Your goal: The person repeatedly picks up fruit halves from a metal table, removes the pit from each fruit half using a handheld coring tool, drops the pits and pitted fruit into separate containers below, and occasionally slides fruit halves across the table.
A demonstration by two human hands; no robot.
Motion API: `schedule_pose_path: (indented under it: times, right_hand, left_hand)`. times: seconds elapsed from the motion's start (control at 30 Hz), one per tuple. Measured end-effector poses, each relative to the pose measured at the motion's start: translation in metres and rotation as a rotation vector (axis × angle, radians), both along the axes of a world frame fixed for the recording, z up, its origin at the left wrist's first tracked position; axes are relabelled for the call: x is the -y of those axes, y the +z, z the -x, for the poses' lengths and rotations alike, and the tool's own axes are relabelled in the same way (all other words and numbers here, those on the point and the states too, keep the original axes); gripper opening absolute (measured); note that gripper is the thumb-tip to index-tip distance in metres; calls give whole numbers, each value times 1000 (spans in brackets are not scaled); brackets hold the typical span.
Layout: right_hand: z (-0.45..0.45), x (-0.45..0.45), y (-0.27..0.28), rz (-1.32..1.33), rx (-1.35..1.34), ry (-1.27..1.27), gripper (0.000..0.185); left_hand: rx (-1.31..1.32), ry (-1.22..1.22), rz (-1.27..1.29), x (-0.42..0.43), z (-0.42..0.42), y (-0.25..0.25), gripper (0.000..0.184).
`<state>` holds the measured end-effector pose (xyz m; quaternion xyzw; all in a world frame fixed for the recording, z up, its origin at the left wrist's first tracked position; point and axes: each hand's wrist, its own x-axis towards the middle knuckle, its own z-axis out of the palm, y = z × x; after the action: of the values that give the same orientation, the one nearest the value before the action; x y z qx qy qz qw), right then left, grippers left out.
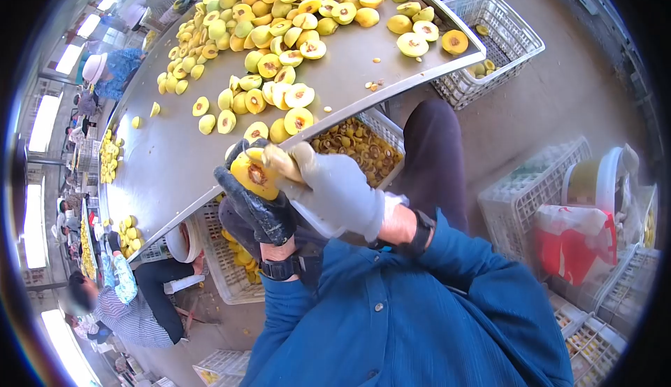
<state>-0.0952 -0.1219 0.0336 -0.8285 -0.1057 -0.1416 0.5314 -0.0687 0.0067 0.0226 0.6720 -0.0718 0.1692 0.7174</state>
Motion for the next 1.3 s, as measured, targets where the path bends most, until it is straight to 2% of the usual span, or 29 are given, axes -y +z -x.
schedule_pose_path:
  times: [0.03,0.3,0.4,0.6,0.63,0.73,0.8,0.83,0.9,0.97,1.03,1.07,1.1,1.13,1.17,1.23,1.27,1.3]
  right_hand:
    - [7,0,1,60,3,2,31]
    - [17,-15,-19,300,71,19,21]
    - [17,-20,-20,352,-33,15,20]
    - [20,-15,-7,249,-59,82,27]
    - [20,-15,-10,217,-67,90,28]
    - [20,-14,-16,173,-92,110,27]
    - [19,-10,-12,207,-112,122,25]
    - [18,-8,-13,122,-150,182,25]
    - [16,-5,-12,-50,-218,302,24]
    - [16,1,-1,-296,-466,421,25]
    - [17,6,8,-477,-783,521,26]
    - [17,6,4,-428,-702,519,26]
    - [18,7,-2,-377,-620,513,26]
    - [18,9,-3,-327,-542,505,26]
    - [16,18,0,43,-395,470,27]
    - [18,21,2,-14,-497,528,28]
    - [17,20,4,-40,-544,563,28]
    - [19,15,0,-272,-547,585,27]
  left_hand:
    - [-50,46,-35,0,3,5,55]
    - [-7,142,-112,-1,12,19,55]
    - [13,165,-128,1,14,20,56]
    - [47,162,-233,-2,17,15,55]
    - [-4,120,-39,-1,17,14,52]
    - [-26,157,-105,1,19,16,56]
    - [-42,195,-249,0,20,20,53]
    - [-48,212,-322,0,19,23,52]
    - [7,168,-322,0,14,25,51]
    - [59,113,-332,-2,10,32,51]
    - [-5,-11,-213,-9,6,33,52]
    - [-34,-78,-153,-12,3,34,53]
    - [6,-58,-328,-15,6,41,55]
    - [64,-182,-480,-20,1,46,56]
    - [123,-306,-631,-30,-6,51,57]
    - [181,-499,-829,-40,-16,54,63]
    - [109,-496,-643,-40,-15,52,63]
    - [39,-488,-461,-39,-13,46,64]
